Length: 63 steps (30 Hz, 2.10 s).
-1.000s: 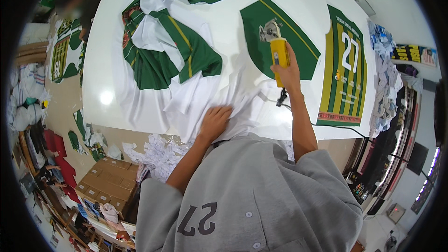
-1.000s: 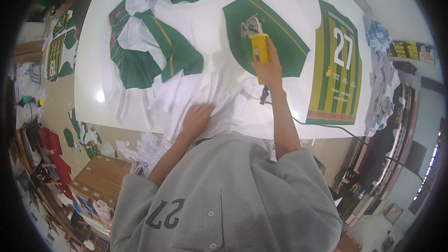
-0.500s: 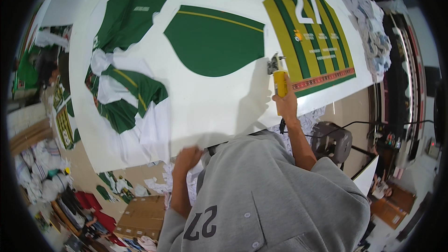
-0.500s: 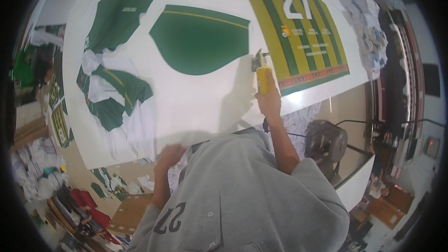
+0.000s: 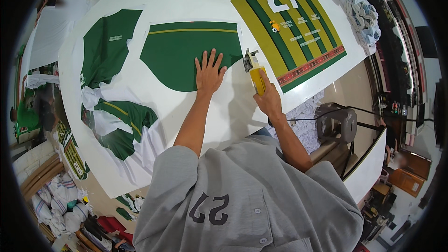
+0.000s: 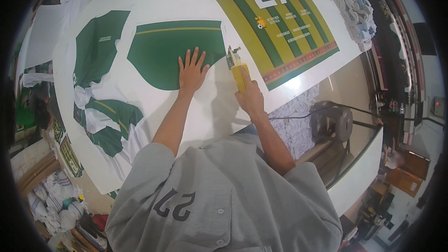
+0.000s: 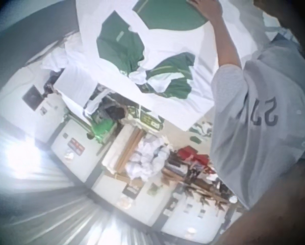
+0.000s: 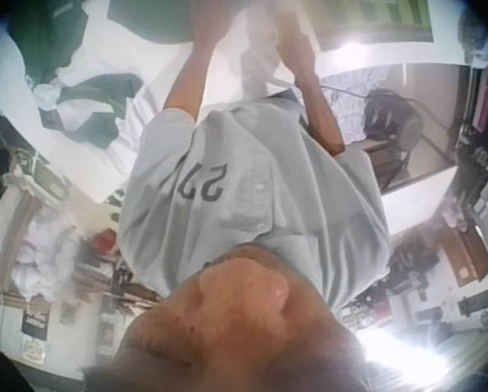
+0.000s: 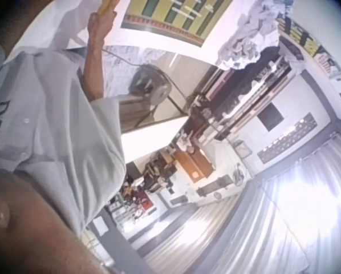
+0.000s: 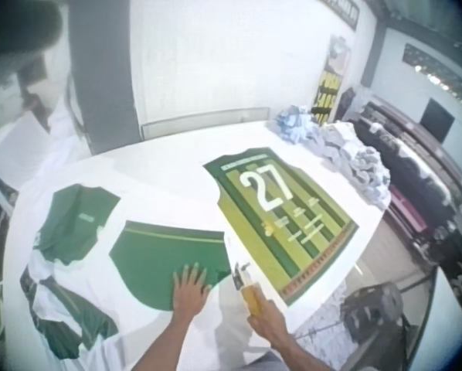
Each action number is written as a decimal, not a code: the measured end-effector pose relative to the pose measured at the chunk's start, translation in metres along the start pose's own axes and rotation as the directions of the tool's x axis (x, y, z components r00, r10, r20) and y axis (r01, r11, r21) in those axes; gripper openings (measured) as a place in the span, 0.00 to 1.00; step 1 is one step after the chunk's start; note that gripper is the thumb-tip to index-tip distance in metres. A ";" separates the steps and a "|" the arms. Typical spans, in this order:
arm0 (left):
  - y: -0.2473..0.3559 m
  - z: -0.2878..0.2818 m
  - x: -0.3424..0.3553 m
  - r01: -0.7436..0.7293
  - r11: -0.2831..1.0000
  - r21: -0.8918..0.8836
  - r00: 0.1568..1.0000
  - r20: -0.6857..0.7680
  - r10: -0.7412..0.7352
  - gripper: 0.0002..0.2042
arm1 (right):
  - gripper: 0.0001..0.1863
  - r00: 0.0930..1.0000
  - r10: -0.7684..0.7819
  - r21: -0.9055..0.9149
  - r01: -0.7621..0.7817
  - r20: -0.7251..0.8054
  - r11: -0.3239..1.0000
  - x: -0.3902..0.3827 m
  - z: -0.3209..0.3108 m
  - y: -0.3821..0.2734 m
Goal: The person uses a yellow electric fabric cutter to cut green and white jersey fabric pieces on a large white table. They align the fabric, cut along the edges, and remove excess material, repeating the process for multiple pieces.
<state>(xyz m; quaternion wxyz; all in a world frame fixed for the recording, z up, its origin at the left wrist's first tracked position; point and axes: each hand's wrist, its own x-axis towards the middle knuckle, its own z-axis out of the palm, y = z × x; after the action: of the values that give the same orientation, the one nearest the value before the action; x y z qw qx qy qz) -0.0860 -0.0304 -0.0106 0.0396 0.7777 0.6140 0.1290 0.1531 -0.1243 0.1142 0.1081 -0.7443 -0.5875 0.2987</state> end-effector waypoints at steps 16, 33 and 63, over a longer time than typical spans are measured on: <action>0.000 -0.008 0.000 0.027 0.999 -0.036 0.996 0.090 -0.024 0.31 | 0.56 0.997 0.010 0.009 -0.009 -0.082 1.000 0.025 0.014 -0.023; -0.002 -0.005 -0.001 0.030 0.996 -0.087 0.999 0.032 -0.028 0.31 | 0.54 0.994 -0.053 0.026 0.056 -0.094 0.998 0.105 0.005 -0.061; -0.111 -0.074 -0.111 -0.380 0.918 -0.117 0.891 0.219 0.397 0.32 | 0.57 0.996 -0.084 0.484 0.069 0.010 0.872 0.059 -0.046 0.024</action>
<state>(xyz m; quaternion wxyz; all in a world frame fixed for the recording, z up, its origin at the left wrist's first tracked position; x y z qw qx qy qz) -0.2334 -0.1182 0.0196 0.1140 0.8925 0.4320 0.0616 0.2067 -0.0667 0.1199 0.2933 -0.6654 -0.5247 0.4426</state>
